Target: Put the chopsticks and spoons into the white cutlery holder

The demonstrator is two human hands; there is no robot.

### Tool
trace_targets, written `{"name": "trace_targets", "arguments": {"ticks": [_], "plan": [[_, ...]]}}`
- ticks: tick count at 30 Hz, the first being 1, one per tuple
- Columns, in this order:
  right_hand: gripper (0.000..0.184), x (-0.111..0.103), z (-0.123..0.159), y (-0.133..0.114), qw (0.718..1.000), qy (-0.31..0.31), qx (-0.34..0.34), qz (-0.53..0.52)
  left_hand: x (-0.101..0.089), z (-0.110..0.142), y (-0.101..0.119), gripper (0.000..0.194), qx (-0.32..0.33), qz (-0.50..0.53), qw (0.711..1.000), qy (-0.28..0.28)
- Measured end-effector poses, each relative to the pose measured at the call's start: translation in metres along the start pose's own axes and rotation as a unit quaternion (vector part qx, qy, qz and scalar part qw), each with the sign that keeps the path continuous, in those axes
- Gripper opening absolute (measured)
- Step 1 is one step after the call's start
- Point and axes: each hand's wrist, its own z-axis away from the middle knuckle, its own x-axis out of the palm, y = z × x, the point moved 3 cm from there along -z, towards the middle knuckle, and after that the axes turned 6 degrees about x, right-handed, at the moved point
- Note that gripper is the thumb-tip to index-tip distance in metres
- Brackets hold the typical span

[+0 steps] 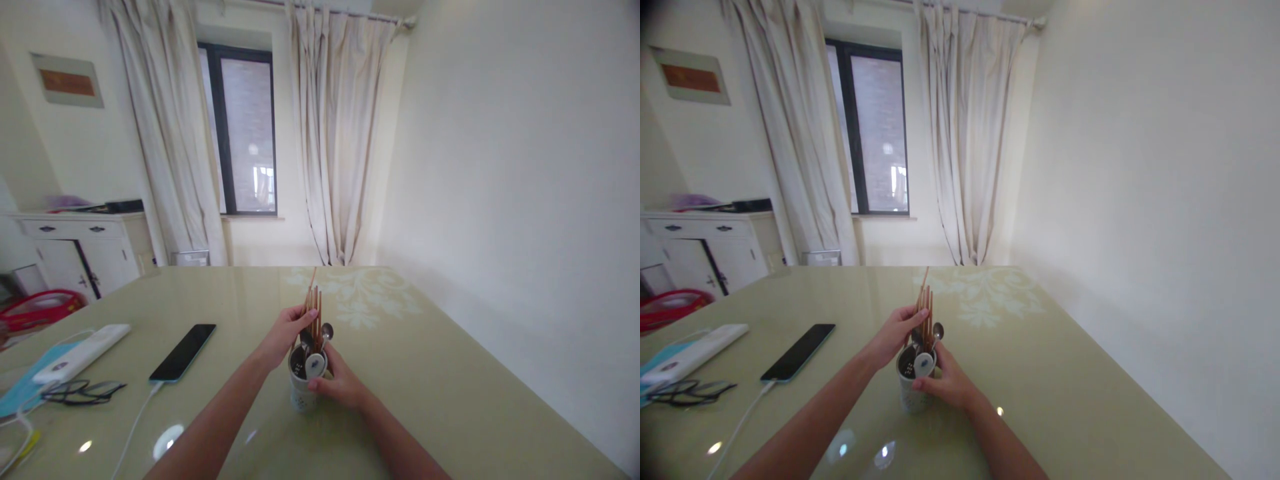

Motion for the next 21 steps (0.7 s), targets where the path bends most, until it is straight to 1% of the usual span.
{"name": "trace_targets", "arguments": {"ticks": [4, 7, 10, 12, 14, 18, 21], "plan": [[0.099, 0.001, -0.002, 0.000, 1.000, -0.003, -0.001, -0.005, -0.002, -0.001, -0.001, 0.051, -0.044, 0.020, 0.998, -0.030], [0.097, 0.002, -0.002, 0.001, 1.000, 0.000, -0.001, -0.003, -0.004, -0.002, -0.001, 0.051, -0.084, 0.025, 0.994, -0.066], [0.093, 0.003, -0.003, 0.003, 1.000, 0.004, 0.000, -0.003, -0.003, -0.003, 0.001, 0.048, -0.093, 0.016, 0.992, -0.087], [0.096, 0.003, -0.004, 0.004, 1.000, 0.006, -0.001, -0.014, -0.003, -0.005, 0.003, 0.049, -0.074, 0.011, 0.995, -0.073], [0.098, 0.004, -0.004, 0.004, 1.000, 0.008, -0.001, -0.026, -0.003, -0.006, 0.005, 0.052, -0.055, 0.007, 0.997, -0.045], [0.088, 0.006, -0.005, 0.002, 0.999, 0.008, 0.000, -0.038, -0.005, -0.008, 0.011, 0.055, -0.015, -0.020, 1.000, 0.007], [0.086, 0.006, -0.005, 0.001, 0.999, 0.014, -0.002, -0.039, -0.006, -0.012, 0.019, 0.056, 0.028, -0.032, 0.999, 0.020]]}}
